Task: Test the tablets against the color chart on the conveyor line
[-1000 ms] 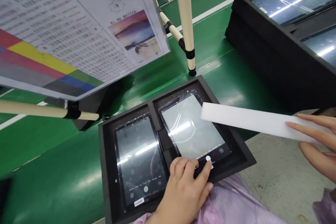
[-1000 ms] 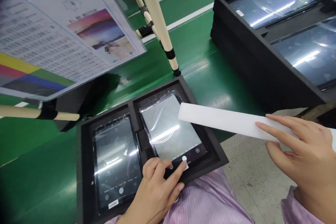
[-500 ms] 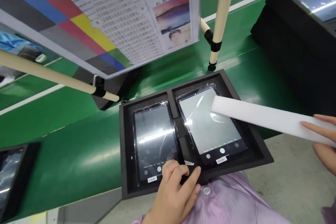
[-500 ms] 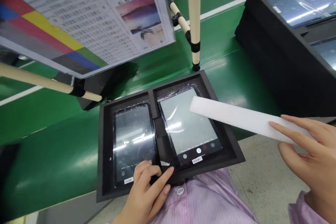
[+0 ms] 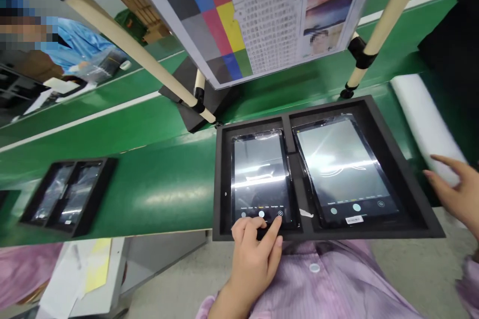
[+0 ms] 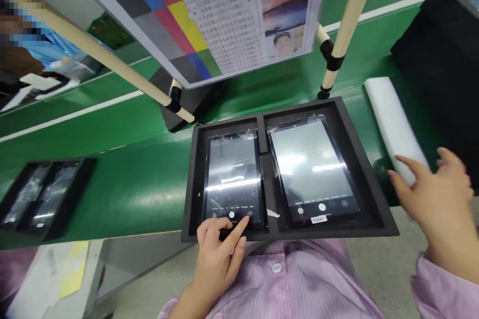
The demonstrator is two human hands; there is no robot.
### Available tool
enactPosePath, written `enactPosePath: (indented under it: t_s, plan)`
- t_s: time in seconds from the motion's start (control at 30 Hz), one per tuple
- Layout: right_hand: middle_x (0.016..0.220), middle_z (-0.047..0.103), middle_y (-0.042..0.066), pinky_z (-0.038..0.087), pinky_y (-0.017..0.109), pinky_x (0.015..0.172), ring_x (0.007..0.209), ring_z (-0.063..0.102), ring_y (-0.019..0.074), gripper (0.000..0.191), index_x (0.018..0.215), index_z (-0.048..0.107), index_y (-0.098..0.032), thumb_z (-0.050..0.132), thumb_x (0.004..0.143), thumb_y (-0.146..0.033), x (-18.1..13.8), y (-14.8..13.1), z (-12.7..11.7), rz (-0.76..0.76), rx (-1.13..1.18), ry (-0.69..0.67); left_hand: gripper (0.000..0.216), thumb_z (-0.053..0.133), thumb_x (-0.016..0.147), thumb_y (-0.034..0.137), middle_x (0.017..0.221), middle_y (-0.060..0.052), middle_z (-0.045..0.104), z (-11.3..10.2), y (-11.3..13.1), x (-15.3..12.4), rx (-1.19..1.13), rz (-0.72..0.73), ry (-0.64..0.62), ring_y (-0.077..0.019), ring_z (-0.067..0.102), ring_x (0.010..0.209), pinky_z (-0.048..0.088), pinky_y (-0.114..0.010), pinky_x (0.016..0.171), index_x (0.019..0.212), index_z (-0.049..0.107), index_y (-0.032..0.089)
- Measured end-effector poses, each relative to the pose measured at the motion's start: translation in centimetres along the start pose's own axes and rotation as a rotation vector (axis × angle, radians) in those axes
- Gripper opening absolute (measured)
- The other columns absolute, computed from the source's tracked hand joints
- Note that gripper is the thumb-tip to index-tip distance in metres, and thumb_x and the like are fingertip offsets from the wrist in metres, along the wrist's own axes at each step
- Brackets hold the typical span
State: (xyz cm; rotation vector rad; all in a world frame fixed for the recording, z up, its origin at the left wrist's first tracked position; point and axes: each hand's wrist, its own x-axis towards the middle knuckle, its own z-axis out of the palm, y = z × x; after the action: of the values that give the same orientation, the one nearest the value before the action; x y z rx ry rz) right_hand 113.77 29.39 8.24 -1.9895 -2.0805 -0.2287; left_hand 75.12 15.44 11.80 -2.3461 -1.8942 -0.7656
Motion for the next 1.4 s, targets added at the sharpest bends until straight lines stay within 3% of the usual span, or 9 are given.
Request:
enactPosePath:
  t_s: [0.13,0.27,0.47,0.6,0.73,0.93,1.03,1.17,1.4]
  plan:
    - [0.129,0.057,0.026,0.055,0.050,0.083,0.113,0.063,0.0384,0.047,0.119,0.068,-0.014,0.047,0.097,-0.049,0.5,-3.8,-0.6,0.062,0.177,0.054,0.032,0.054,0.091,0.022,0.092,-0.007,0.054,0.0,-0.4,-0.3,0.053,0.007,-0.075,-0.0221,0.047,0.090,0.043,-0.036,0.083,0.120,0.068,0.022]
    - [0.139,0.053,0.025,0.055,0.044,0.095,0.124,0.058,0.0361,0.069,0.147,0.043,-0.012,0.050,0.094,-0.054,-0.6,-5.6,-1.2,-0.006,0.420,-0.159,0.035,0.051,0.094,0.027,0.097,-0.010,0.057,-1.1,-3.2,-1.1,0.169,-0.029,-0.068,-0.0252,0.051,0.092,0.043,-0.041,0.083,0.125,0.064,0.019]
    - [0.158,0.032,0.017,0.041,0.051,0.112,0.144,0.033,0.0350,0.090,0.159,0.011,-0.020,0.058,0.088,-0.048,-1.7,-6.2,-2.1,-0.039,0.562,-0.346,0.059,0.038,0.100,0.032,0.122,-0.022,0.063,-0.9,-6.2,-2.1,0.294,-0.198,-0.045,-0.0382,0.048,0.127,0.040,-0.055,0.094,0.154,0.026,0.012]
    - [0.157,0.035,0.014,0.036,0.056,0.114,0.145,0.032,0.0350,0.084,0.158,0.019,-0.024,0.060,0.087,-0.042,-1.9,-6.2,-2.3,-0.035,0.545,-0.335,0.062,0.037,0.099,0.040,0.130,-0.027,0.060,0.1,-5.8,-2.3,0.138,-0.286,-0.077,-0.0405,0.044,0.135,0.036,-0.064,0.102,0.152,0.031,0.008]
    - [0.155,0.039,0.014,0.035,0.056,0.115,0.144,0.035,0.0344,0.080,0.157,0.025,-0.025,0.058,0.088,-0.046,-1.9,-6.5,-2.3,0.009,0.587,-0.307,0.070,0.050,0.090,0.060,0.138,-0.021,0.056,-0.6,-5.8,-2.1,-0.256,-0.652,-0.143,-0.0383,0.048,0.133,0.039,-0.063,0.106,0.144,0.046,0.016]
    - [0.152,0.044,0.014,0.045,0.052,0.109,0.138,0.044,0.0336,0.075,0.155,0.028,-0.026,0.051,0.091,-0.058,-1.7,-6.9,-1.8,0.160,0.735,-0.258,0.069,0.079,0.067,0.058,0.120,-0.011,0.071,-3.8,-5.4,0.1,-1.107,-1.158,0.236,-0.0299,0.061,0.120,0.051,-0.042,0.102,0.124,0.063,0.022]
    - [0.145,0.049,0.019,0.055,0.052,0.096,0.127,0.055,0.0362,0.077,0.152,0.034,-0.020,0.051,0.088,-0.060,-1.4,-7.4,-2.1,0.201,0.658,-0.161,0.067,0.088,0.051,0.053,0.104,-0.012,0.075,-4.3,-4.6,2.3,-1.321,-1.295,0.164,-0.0330,0.069,0.105,0.060,-0.040,0.084,0.106,0.073,0.017]
    - [0.140,0.050,0.019,0.061,0.045,0.070,0.102,0.067,0.0312,0.067,0.146,0.044,-0.023,0.051,0.089,-0.058,-0.5,-9.4,-3.5,0.161,0.583,-0.039,0.060,0.088,0.052,0.046,0.100,-0.010,0.077,-3.6,-3.8,4.4,-1.393,-1.361,0.097,-0.0318,0.071,0.101,0.060,-0.040,0.082,0.103,0.075,0.018]
    - [0.140,0.056,0.013,0.051,0.057,0.098,0.121,0.060,0.0330,0.054,0.141,0.053,-0.029,0.043,0.095,-0.056,0.3,-16.2,-5.9,-0.227,0.682,-0.125,0.066,0.090,0.060,0.044,0.109,-0.010,0.076,-5.5,-3.6,3.9,-1.496,-1.125,0.292,-0.0294,0.072,0.098,0.059,-0.040,0.086,0.119,0.070,0.022]
